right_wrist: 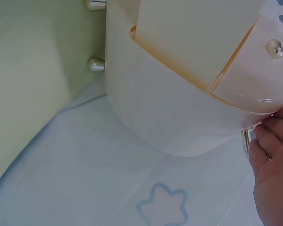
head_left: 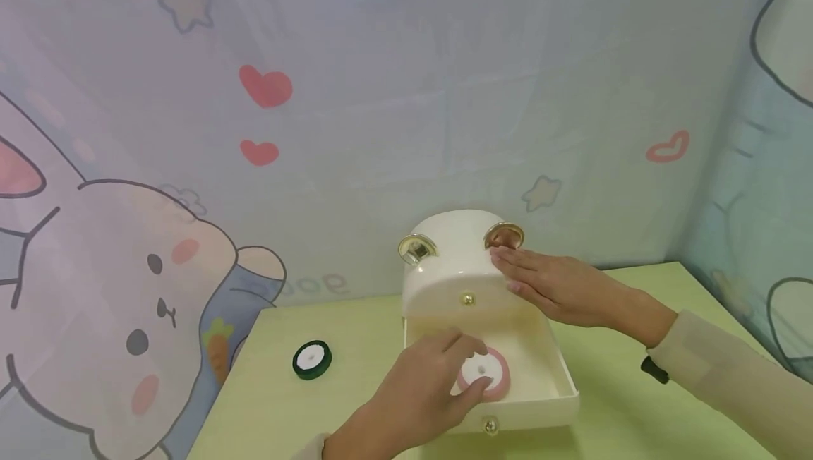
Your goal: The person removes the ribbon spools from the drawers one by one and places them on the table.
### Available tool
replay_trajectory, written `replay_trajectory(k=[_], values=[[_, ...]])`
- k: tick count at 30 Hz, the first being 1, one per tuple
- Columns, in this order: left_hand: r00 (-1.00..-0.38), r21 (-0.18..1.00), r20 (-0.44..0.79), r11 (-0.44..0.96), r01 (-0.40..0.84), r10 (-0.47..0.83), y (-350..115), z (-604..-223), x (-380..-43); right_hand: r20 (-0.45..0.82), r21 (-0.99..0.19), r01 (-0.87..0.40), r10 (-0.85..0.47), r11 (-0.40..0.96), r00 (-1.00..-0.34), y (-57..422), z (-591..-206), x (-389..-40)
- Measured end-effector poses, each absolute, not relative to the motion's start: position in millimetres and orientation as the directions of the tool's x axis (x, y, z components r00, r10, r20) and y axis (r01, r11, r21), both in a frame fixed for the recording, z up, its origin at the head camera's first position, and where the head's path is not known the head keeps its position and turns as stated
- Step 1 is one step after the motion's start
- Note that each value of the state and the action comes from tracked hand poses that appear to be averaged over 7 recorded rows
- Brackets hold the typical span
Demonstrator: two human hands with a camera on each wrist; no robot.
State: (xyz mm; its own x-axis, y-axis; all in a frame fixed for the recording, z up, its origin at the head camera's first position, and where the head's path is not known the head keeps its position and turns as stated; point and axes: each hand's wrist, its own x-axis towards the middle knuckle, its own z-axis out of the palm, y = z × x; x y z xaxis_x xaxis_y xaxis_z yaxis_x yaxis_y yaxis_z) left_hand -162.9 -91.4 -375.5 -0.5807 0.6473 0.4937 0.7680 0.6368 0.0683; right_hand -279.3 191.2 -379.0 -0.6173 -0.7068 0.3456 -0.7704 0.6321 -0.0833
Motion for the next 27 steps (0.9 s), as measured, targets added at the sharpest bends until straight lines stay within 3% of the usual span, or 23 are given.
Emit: replay_trajectory(k=[6,13,20,27], values=[[-0.619,0.093,0.375,0.636,0.766,0.69,-90.9,-364.2,-176.0,0.35,-0.077,-0.772,-0.708,0.631,-0.613,192.7,-380.2,-278.8],[-0.619,0.08,0.249,0.621,0.78,0.745,-86.9,-350.7,-192.6,0.365,-0.058,-0.777,-0.711,0.627,-0.601,191.6,-380.2,-282.5],[-0.675,0.061,0.026,0.673,0.737,0.737,-77.7,-344.1,-207.5,0.366,-0.047,-0.781,-0.716,0.623,-0.594,192.1,-380.8,-283.1],[-0.634,0.028,-0.11,0.64,0.768,0.765,-65.2,-348.9,-223.9,0.364,-0.058,-0.778,-0.712,0.626,-0.6,191.9,-378.7,-281.5]])
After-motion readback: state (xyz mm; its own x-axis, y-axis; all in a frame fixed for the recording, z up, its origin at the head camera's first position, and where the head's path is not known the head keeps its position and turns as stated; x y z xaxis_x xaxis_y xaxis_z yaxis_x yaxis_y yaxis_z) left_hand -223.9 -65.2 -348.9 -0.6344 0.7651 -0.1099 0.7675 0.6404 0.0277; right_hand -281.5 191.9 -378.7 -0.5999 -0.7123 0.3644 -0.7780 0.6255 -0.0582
